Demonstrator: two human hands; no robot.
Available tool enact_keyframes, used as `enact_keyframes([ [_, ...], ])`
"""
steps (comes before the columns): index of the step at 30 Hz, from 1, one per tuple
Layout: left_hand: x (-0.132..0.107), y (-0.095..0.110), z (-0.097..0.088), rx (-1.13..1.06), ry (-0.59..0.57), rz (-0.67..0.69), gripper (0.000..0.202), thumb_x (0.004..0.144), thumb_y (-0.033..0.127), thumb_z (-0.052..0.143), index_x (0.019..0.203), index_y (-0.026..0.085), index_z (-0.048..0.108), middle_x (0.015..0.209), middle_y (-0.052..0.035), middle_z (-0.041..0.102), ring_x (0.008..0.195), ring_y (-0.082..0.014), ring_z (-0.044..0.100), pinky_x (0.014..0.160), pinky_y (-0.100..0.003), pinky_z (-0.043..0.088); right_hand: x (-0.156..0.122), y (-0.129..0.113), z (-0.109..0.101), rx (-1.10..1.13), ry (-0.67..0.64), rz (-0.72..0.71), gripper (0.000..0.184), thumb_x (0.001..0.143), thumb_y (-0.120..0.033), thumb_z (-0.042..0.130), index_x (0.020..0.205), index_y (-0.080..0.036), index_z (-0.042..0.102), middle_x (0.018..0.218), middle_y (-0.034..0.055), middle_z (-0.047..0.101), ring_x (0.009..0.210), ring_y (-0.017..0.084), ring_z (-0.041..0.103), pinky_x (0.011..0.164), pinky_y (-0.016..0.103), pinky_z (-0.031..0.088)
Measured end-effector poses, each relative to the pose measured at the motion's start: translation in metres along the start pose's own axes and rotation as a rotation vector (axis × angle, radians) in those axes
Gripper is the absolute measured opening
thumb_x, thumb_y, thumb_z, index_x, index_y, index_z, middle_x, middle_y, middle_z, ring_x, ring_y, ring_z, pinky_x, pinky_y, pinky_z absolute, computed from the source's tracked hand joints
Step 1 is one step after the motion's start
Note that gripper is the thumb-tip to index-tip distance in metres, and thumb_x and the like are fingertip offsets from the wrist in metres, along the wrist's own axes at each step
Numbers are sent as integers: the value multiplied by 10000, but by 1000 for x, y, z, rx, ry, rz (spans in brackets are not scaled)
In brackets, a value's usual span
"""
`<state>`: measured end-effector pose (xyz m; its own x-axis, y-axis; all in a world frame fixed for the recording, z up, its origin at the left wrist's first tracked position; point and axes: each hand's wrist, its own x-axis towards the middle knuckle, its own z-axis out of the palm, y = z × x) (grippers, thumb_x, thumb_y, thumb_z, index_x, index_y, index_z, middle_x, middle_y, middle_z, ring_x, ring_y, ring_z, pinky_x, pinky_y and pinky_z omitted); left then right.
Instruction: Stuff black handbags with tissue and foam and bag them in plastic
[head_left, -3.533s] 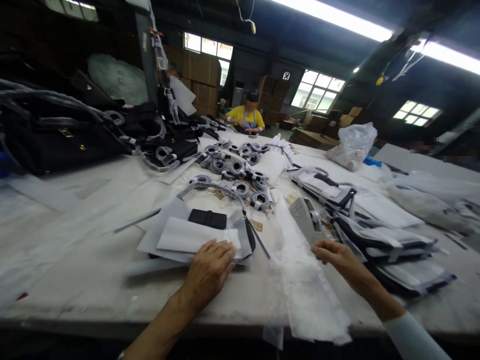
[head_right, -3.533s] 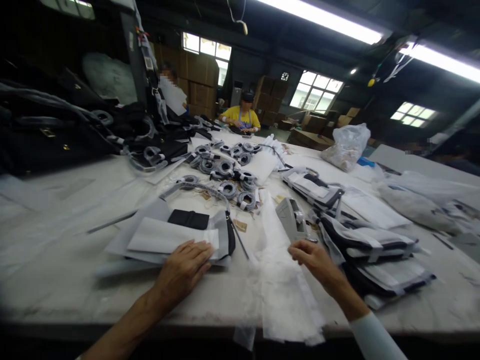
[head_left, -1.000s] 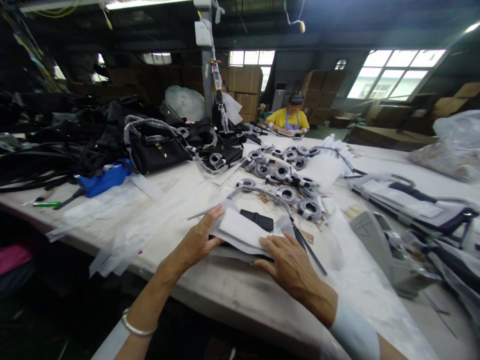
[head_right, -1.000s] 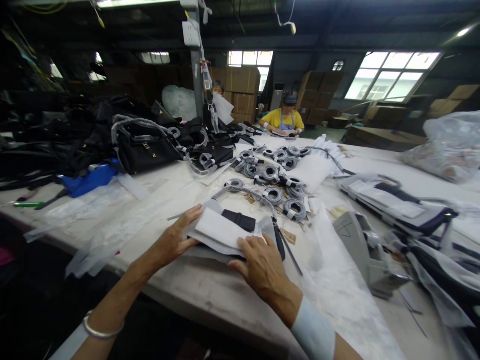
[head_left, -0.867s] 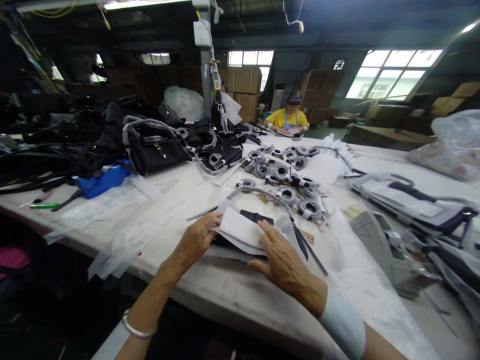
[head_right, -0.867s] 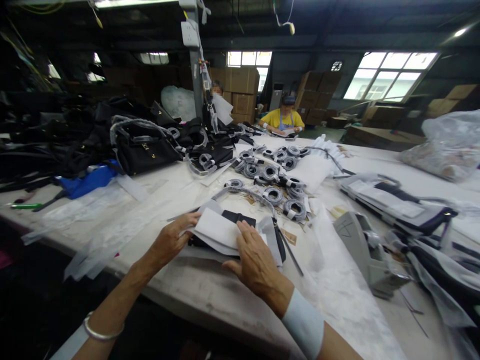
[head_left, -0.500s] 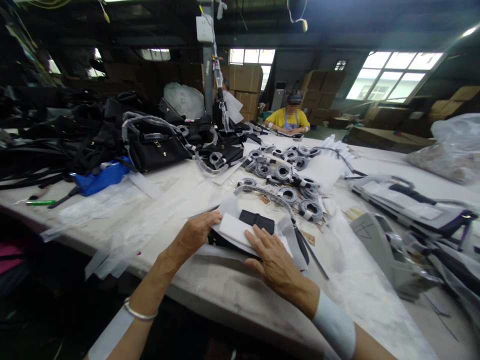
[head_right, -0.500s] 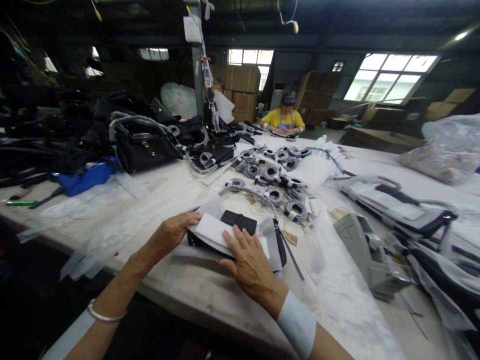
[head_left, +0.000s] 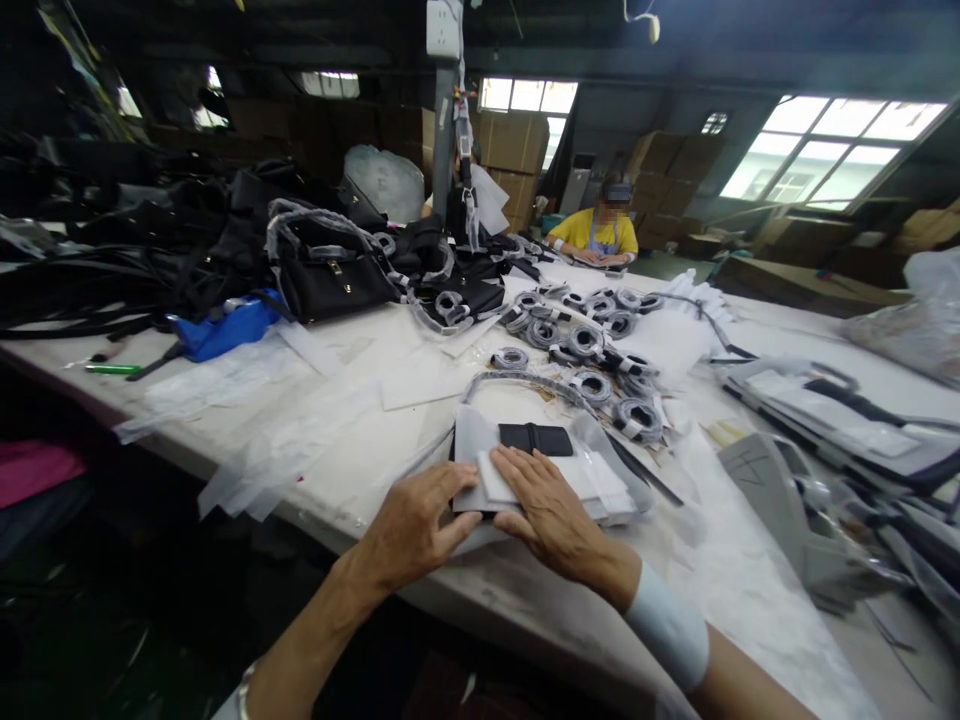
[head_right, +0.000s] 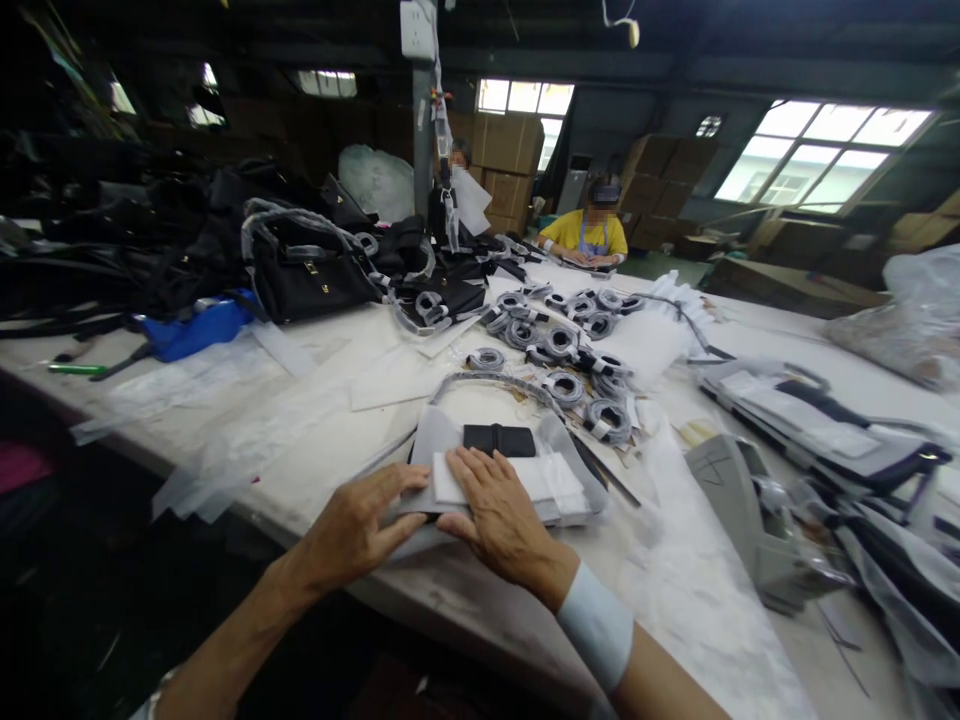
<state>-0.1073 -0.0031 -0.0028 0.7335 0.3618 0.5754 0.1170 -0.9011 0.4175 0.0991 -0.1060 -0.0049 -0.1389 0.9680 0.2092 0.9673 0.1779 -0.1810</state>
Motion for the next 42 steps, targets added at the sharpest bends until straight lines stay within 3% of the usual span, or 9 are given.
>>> enact_keyframes([
  [5, 11, 2, 3, 154, 90, 113, 96, 926, 180, 563, 992, 205, 628, 1089, -57, 713, 1041, -199, 665, 918, -351, 533, 5, -3, 5, -26, 52, 76, 479, 1026, -395, 429, 1459, -193, 435, 1449, 121, 529, 1301, 272, 509, 1111, 526, 374],
  [9, 19, 4, 5, 192, 109, 79, 160, 939, 149, 513, 898, 211, 655, 1019, -43, 726, 985, -173, 676, 892, -327, 540, 9, -7, 16, -41, 122, 117, 416, 1036, -387, 407, 1407, -223, 499, 1411, 95, 571, 1271, 278, 535, 1093, 531, 381],
  [13, 24, 5, 8, 208, 88, 130, 312, 925, 111, 482, 1200, 180, 614, 1266, -96, 663, 1222, -214, 593, 1044, -397, 497, 12, -9, 21, -36, 187, 155, 337, 1032, -339, 425, 1312, -237, 583, 1340, 93, 624, 1236, 276, 553, 1066, 505, 411],
  [16, 18, -5, 21, 130, 32, 224, 342, 948, 105, 468, 1267, 161, 577, 1230, -96, 691, 1171, -185, 636, 1017, -340, 526, 14, -10, 19, -34, 162, 170, 340, 1013, -343, 468, 1297, -204, 595, 1311, 117, 632, 1212, 281, 560, 1078, 515, 402],
  [23, -2, -20, 38, 38, 86, 172, 256, 954, 119, 502, 1154, 205, 637, 1072, -57, 747, 1055, -164, 691, 916, -299, 569, -1, 5, 5, 25, 16, -98, 585, 888, -418, 671, 1385, -151, 515, 1412, 185, 549, 1339, 317, 479, 1155, 594, 276],
  [30, -5, -3, 35, 245, -141, 85, 451, 810, 216, 724, 1227, 205, 553, 1248, -114, 659, 1255, -292, 561, 1127, -584, 349, -4, 12, 13, -21, 33, -128, 443, 923, -236, 619, 1350, -146, 544, 1372, 179, 588, 1306, 286, 526, 1141, 550, 339],
  [34, 3, -11, 38, 306, -146, 108, 365, 828, 144, 685, 1163, 220, 561, 1170, -74, 677, 1129, -249, 625, 1059, -494, 428, 1, 16, 9, 17, 9, -115, 402, 937, -253, 606, 1318, -133, 559, 1355, 174, 603, 1282, 274, 551, 1125, 534, 369],
  [39, 9, -21, 43, 320, -62, 150, 161, 899, 132, 576, 1041, 205, 597, 987, -44, 697, 916, -206, 657, 810, -343, 539, 0, 17, 9, 14, 9, -110, 419, 922, -209, 598, 1330, -131, 543, 1374, 170, 588, 1297, 277, 534, 1132, 530, 365],
  [42, 2, -22, 50, 323, 6, 160, 192, 947, 128, 494, 1078, 203, 613, 1052, -64, 702, 998, -207, 651, 868, -356, 533, -3, 12, 15, -54, 39, -121, 407, 939, -105, 487, 1344, -109, 529, 1393, 178, 569, 1316, 275, 512, 1147, 535, 342],
])
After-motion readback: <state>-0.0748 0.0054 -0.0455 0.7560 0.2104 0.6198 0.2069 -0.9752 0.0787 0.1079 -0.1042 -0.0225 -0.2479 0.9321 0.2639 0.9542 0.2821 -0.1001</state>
